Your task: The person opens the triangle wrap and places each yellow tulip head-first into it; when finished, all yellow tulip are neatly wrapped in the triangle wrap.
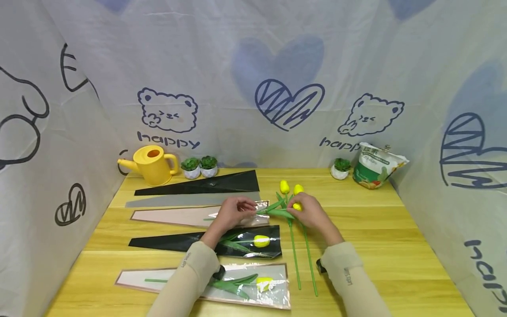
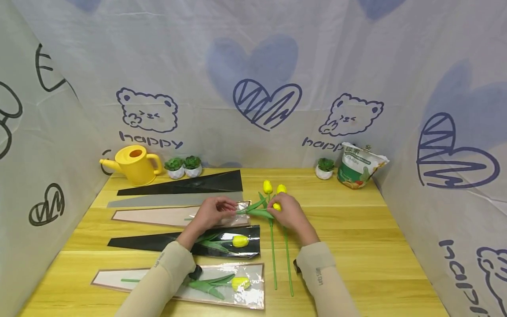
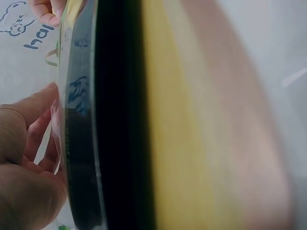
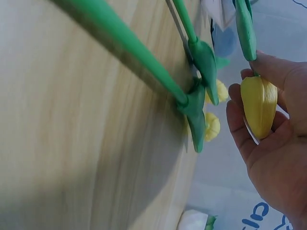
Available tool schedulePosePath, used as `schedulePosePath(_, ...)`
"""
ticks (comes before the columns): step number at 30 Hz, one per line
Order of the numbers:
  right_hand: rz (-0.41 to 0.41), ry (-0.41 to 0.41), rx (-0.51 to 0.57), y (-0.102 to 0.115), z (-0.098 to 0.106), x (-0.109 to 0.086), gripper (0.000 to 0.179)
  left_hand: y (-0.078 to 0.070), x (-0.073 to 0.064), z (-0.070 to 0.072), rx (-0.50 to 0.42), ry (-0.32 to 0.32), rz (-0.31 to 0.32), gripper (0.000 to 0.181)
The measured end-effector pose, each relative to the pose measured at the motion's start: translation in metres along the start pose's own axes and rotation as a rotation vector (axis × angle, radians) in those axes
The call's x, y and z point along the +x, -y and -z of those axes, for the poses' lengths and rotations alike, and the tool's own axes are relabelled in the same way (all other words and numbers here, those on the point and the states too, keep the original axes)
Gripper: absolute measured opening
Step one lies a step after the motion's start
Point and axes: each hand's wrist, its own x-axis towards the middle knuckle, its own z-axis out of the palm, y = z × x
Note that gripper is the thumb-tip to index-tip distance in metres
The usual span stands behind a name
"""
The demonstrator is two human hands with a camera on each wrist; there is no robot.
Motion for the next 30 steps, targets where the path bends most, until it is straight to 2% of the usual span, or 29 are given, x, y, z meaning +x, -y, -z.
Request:
schedulePosePath(20,-0.010,-0.010,0.043,0.018,-0.020,0.008,0.006,-0.010,0.001,-0.003,-0.011,0.014,0.005,0.023)
schedulePosePath(30,-0.020,-0.020,0.069,0.024,-0.035,0.013,0.007,-0.009,0.001,-0.007,-0.016,0.008,-0.009,0.017)
